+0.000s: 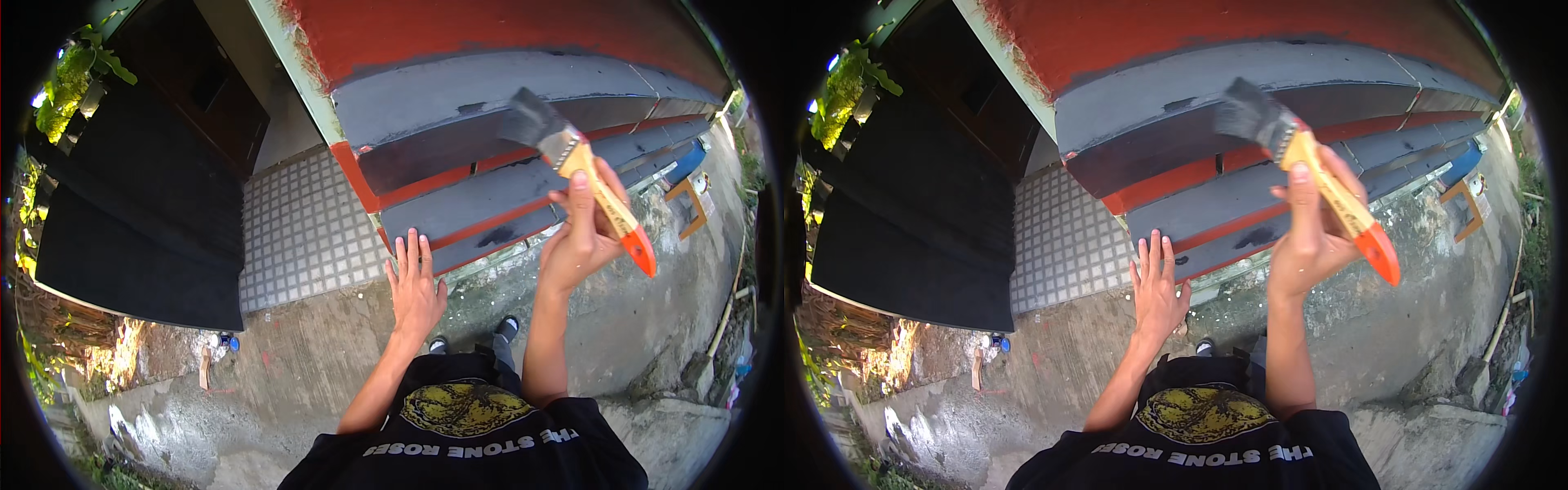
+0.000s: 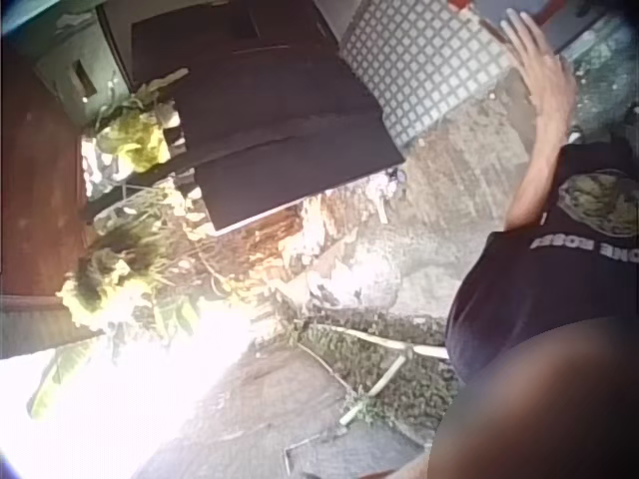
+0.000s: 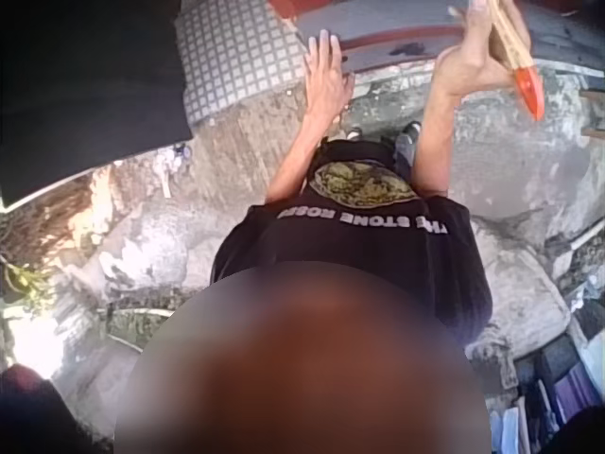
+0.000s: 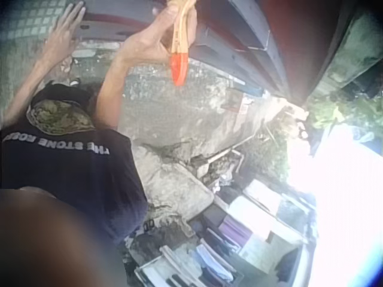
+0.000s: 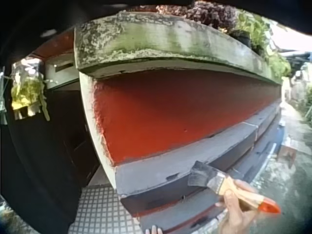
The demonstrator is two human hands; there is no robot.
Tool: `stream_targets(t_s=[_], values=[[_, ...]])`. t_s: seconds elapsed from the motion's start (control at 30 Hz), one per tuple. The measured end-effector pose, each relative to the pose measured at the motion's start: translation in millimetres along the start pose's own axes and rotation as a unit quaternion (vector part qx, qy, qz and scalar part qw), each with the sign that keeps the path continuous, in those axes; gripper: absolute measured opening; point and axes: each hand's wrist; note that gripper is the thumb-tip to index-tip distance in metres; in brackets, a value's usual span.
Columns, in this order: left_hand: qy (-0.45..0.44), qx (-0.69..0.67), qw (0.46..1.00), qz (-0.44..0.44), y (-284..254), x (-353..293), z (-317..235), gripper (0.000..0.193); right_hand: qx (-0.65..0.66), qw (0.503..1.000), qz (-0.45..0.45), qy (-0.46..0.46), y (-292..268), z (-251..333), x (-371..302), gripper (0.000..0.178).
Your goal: Painting a red ledge with grey paint using a brush.
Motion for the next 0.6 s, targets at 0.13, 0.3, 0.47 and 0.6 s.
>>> stream_targets(t_s=[0.13, 0.3, 0.47, 0.6], values=[[0.0, -0.008, 1.0, -0.004, 0, -1, -5, 0.09, -0.005, 1.0, -0.029, -0.012, -11, 11, 6, 0.034], [0.017, -0.008, 1.0, -0.012, 6, 2, -1, 0.09, 0.136, 0.962, 0.237, -0.022, 19, 18, -60, 0.036], [0.004, -0.002, 1.0, -0.012, 3, 2, -5, 0.089, 0.125, 0.979, 0.156, 0.035, 24, 1, -60, 0.031], [-0.002, -0.005, 1.0, 0.003, -4, 1, -2, 0.088, -0.018, 0.999, -0.012, -0.034, -8, -2, -9, 0.032]])
Point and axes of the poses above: each hand's wrist, its own x-axis towards the middle knuckle, its own y-axis out of the palm, z = x × y, and after that the axes turned 2 degrees about -z, right-handed
